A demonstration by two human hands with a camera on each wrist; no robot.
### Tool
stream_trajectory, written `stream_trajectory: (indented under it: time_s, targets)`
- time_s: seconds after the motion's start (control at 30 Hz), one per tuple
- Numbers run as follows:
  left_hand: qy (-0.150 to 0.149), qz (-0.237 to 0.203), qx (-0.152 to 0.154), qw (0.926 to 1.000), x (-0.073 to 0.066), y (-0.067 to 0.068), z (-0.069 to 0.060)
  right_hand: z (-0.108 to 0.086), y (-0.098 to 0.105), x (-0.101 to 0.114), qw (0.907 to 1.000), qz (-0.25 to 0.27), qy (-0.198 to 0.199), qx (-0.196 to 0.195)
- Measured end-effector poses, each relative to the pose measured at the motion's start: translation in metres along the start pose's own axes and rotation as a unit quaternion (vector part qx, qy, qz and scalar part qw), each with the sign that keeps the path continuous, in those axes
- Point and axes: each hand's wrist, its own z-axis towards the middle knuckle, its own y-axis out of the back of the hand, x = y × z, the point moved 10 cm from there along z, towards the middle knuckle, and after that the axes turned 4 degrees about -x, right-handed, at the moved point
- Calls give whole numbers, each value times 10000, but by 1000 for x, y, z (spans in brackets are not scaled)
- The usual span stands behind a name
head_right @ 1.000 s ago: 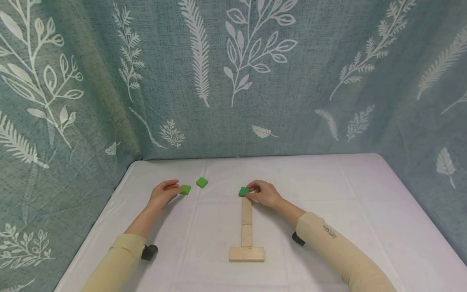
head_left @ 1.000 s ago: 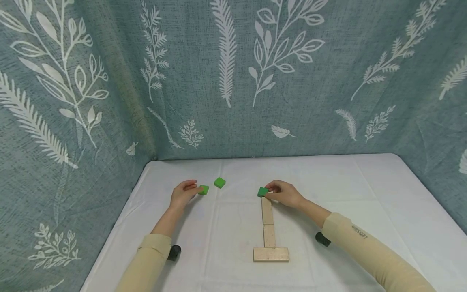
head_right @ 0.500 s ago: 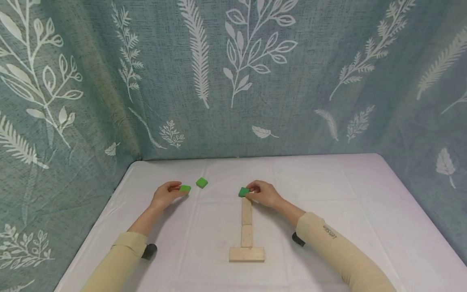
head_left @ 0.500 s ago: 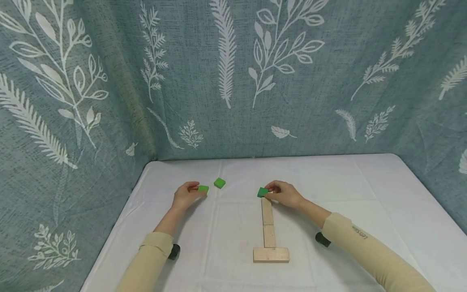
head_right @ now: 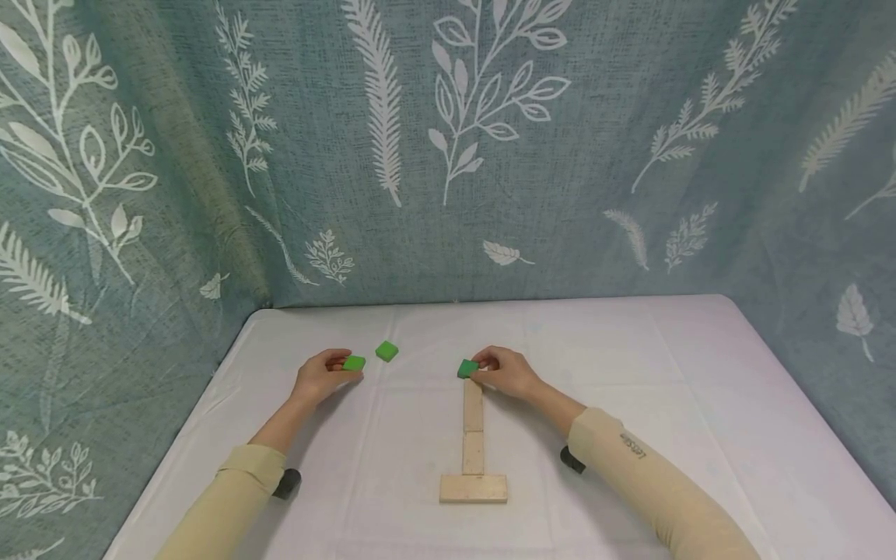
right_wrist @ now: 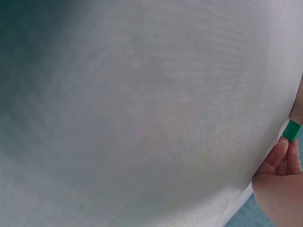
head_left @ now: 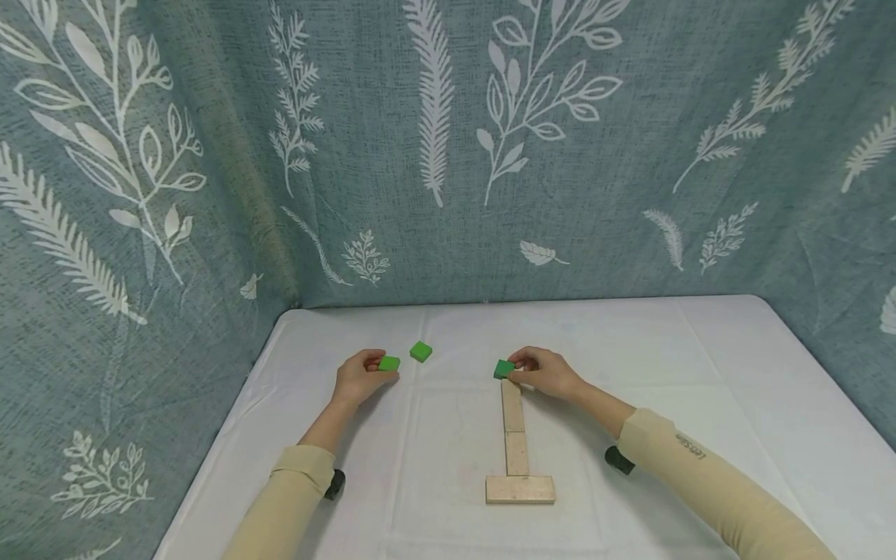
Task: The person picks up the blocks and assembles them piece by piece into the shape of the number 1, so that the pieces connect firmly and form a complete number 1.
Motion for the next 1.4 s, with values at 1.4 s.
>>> stream_trajectory:
  time_s: [1.4]
  targets:
    - [-5,-170,-158,9997,-11,0,-13,5,2,-3,10000,62,26,7]
